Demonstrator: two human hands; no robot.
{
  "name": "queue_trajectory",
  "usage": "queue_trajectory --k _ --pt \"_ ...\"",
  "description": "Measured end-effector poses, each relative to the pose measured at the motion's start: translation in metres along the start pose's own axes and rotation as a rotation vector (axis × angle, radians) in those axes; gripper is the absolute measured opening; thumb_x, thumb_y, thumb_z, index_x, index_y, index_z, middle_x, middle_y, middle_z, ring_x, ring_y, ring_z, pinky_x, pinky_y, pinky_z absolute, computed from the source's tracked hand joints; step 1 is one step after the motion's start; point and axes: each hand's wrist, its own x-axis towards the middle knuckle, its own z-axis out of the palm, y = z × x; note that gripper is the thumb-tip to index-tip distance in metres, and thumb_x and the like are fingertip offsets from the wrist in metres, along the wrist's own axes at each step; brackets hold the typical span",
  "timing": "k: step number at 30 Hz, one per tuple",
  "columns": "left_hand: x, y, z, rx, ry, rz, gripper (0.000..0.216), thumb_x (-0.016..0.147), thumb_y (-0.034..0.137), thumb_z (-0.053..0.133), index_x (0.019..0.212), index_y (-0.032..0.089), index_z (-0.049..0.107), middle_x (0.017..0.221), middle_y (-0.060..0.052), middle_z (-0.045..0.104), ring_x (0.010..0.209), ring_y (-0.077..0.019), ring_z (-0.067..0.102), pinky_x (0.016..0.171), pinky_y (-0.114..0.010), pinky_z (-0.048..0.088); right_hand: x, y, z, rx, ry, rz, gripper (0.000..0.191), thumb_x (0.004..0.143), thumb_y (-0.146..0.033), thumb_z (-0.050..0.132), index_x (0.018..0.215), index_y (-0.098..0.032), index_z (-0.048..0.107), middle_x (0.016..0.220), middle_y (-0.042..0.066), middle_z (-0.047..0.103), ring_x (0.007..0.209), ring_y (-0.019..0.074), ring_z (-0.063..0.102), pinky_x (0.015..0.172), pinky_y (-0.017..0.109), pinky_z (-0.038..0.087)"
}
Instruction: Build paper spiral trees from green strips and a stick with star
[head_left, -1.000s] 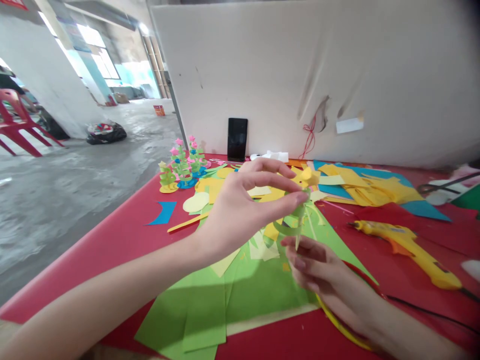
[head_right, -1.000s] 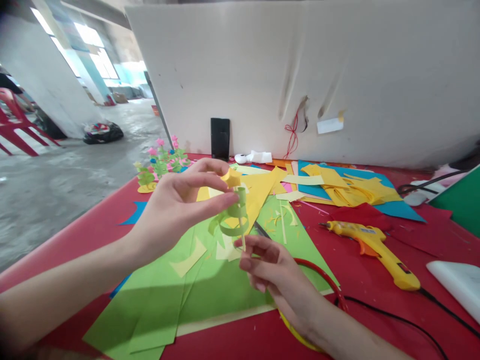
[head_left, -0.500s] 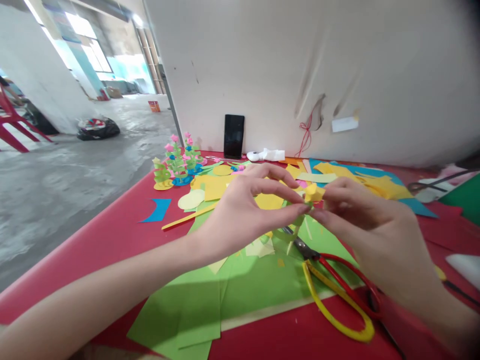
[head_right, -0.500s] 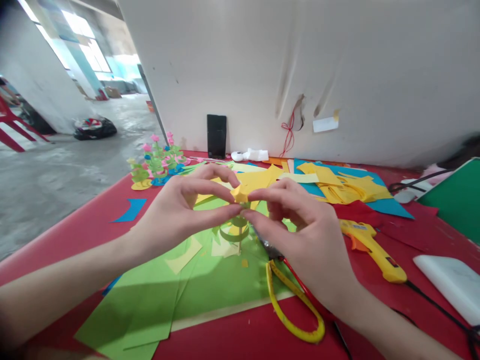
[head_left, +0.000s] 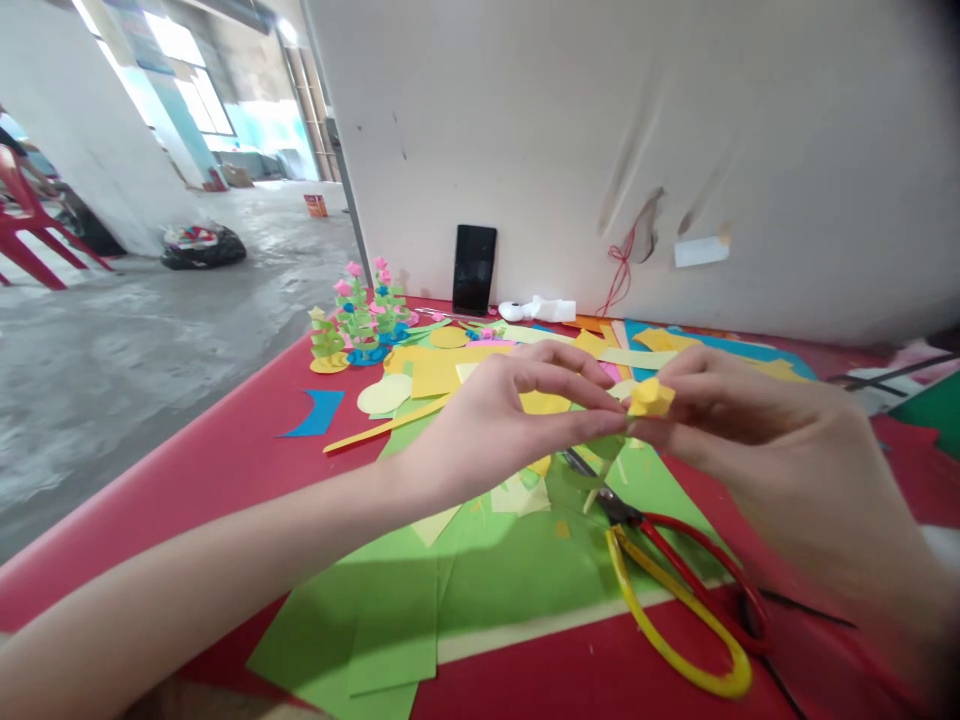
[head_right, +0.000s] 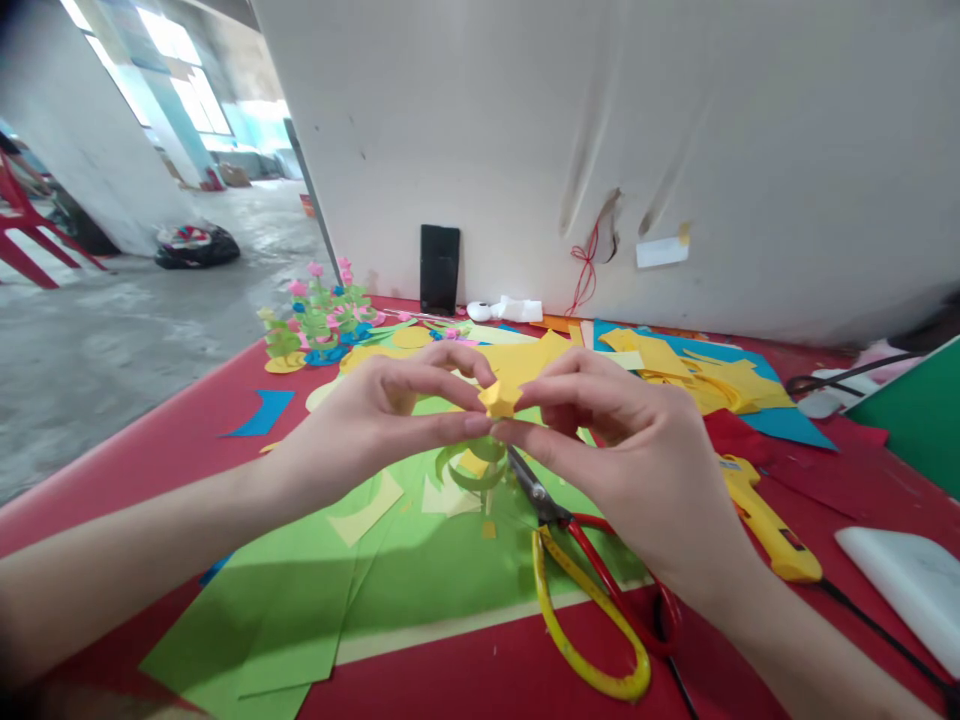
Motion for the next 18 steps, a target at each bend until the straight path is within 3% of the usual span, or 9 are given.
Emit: queue_trajectory --k 4,8,11,18 --pt "0.0 0.002 -0.001 0.001 -0.019 -0.001 0.01 0.075 0.019 0.063 0.073 0.019 0.072 0.097 -0.002 0.06 0.093 -0.0151 0.057 0.08 -0.026 0.044 0.0 -0.003 0.0 0.009 -0.026 0.041 0.007 0.07 -0.023 0.069 0.075 -0.027 0.067 0.081 -0.003 0.059 0.073 0.0094 0.055 0.054 0.018 0.042" --pt "0.003 -0.001 -0.004 0.015 0.105 0.056 0.016 0.081 0.025 0.056 0.086 0.021 0.071 0.103 -0.001 0.063 0.107 -0.0168 0.053 0.091 -0.026 0.039 0.004 -0.006 -0.003 0.029 0.004 0.12 0.008 0.069 -0.027 0.07 0.074 -0.024 0.065 0.079 -0.003 0.058 0.07 0.0087 0.053 0.056 0.017 0.042" --pt "0.008 -0.015 -0.005 -0.147 0.151 0.055 0.023 0.087 0.024 0.046 0.097 0.023 0.067 0.109 0.0 0.064 0.114 -0.0165 0.05 0.1 -0.028 0.034 0.009 -0.006 -0.008 0.155 0.051 0.255 0.012 0.066 -0.029 0.072 0.074 -0.023 0.065 0.075 -0.002 0.058 0.067 0.0093 0.054 0.057 0.019 0.045" --pt "0.014 -0.048 0.006 -0.701 -0.134 -0.262 0.027 0.089 0.027 0.043 0.101 0.016 0.065 0.12 -0.008 0.06 0.115 -0.0211 0.051 0.098 -0.035 0.038 0.018 -0.003 -0.022 0.46 0.059 0.394 0.014 0.062 -0.034 0.075 0.069 -0.024 0.069 0.063 -0.002 0.055 0.056 0.0081 0.05 0.047 0.019 0.04"
